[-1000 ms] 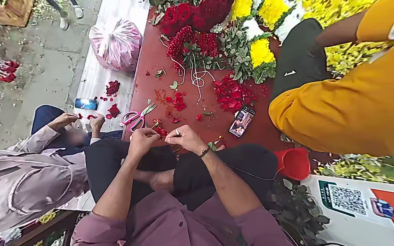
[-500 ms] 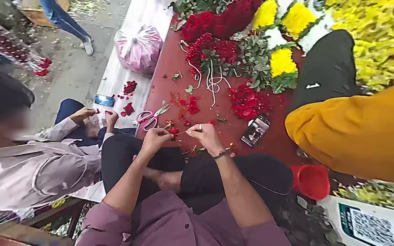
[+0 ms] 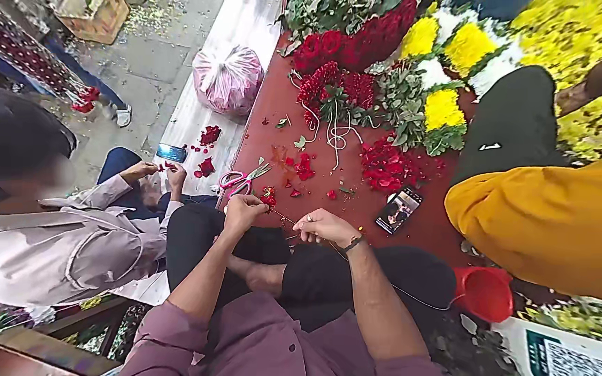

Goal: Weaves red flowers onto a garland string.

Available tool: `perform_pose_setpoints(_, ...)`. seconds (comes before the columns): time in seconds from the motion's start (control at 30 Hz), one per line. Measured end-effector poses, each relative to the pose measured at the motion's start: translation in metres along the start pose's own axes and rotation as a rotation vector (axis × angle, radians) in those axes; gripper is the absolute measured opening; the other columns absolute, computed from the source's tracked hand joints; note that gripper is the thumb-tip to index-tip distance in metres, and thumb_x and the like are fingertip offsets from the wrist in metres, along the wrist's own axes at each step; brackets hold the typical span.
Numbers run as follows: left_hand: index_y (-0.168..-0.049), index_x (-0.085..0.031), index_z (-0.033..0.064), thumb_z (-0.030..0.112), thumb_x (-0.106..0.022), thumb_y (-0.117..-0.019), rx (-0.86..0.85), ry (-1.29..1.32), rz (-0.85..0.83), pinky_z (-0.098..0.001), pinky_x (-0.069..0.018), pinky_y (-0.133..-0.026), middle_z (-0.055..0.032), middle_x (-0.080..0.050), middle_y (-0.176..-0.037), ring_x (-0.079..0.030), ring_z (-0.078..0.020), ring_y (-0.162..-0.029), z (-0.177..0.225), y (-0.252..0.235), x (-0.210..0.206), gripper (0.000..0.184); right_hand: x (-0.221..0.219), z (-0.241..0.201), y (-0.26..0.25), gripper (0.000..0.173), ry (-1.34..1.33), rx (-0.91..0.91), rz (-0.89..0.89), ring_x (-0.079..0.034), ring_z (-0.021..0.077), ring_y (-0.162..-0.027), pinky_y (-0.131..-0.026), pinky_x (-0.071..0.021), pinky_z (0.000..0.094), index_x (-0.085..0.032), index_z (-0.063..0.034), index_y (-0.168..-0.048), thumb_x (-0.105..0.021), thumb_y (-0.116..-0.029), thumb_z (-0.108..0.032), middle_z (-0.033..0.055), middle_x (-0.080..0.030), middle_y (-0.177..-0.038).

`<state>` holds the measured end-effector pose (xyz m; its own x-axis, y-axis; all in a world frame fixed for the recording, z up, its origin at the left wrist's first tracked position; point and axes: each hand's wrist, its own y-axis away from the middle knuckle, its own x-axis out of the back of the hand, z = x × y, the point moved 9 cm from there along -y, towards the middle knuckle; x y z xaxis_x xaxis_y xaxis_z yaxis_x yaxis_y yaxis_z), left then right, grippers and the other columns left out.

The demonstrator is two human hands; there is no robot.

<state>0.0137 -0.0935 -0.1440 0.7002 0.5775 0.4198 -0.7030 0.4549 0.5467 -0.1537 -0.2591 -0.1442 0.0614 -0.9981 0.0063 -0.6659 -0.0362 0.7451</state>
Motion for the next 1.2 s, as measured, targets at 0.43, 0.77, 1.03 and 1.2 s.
perform_pose_setpoints(0.43,-0.088,-0.08,0.0134,0.026,-0.081,-0.086,-0.089,-0.001,-0.104,-0.0391,-0.0599,-0.073,-0.0004,-0.076,-0.082,-0.071,-0.0119,-0.075,0.006,0.004,-0.004,0.013,0.048,-0.012,-0.102,0.021,0.871,0.162,0.678,-0.062,0.0338,-0.113,-0.086,-0.0529,0.0574,-0.078,-0.0157,-0.108,-0.072,-0.0872,-0.019,0.0118,-0.067,-0.115)
perform_pose_setpoints(0.77,-0.087,-0.08,0.011,0.023,-0.082,-0.0861,-0.122,0.035,-0.108,-0.0348,-0.0579,-0.068,-0.0005,-0.075,-0.077,-0.069,-0.0094,-0.068,0.009,0.001,-0.006,0.012,0.078,-0.022,-0.012,0.015,-0.176,0.19,0.729,-0.066,0.0192,-0.082,-0.074,-0.0553,0.0389,-0.075,-0.0026,-0.106,-0.068,-0.0938,-0.006,0.0118,-0.071,-0.094)
perform_pose_setpoints(1.03,-0.087,-0.08,0.0112,0.023,-0.082,-0.0861,-0.125,-0.013,-0.11,-0.0342,-0.0578,-0.069,-0.0001,-0.075,-0.079,-0.069,-0.0092,-0.071,0.004,0.0,-0.012,0.012,0.055,0.006,0.01,0.017,-0.514,0.166,0.629,-0.061,0.0128,-0.06,-0.053,-0.0487,0.0259,-0.069,-0.0004,-0.106,-0.074,-0.0913,-0.007,0.0102,-0.071,-0.081)
perform_pose_setpoints(1.2,-0.087,-0.079,0.0116,0.023,-0.082,-0.0864,-0.105,-0.053,-0.107,-0.0343,-0.0564,-0.068,0.0,-0.074,-0.077,-0.067,-0.0088,-0.069,0.003,0.002,-0.016,0.012,0.047,-0.006,0.011,0.016,-0.549,0.193,0.554,-0.05,0.0096,-0.06,-0.054,-0.0434,0.0247,-0.071,-0.0069,-0.112,-0.063,-0.0988,-0.009,0.0053,-0.063,-0.084)
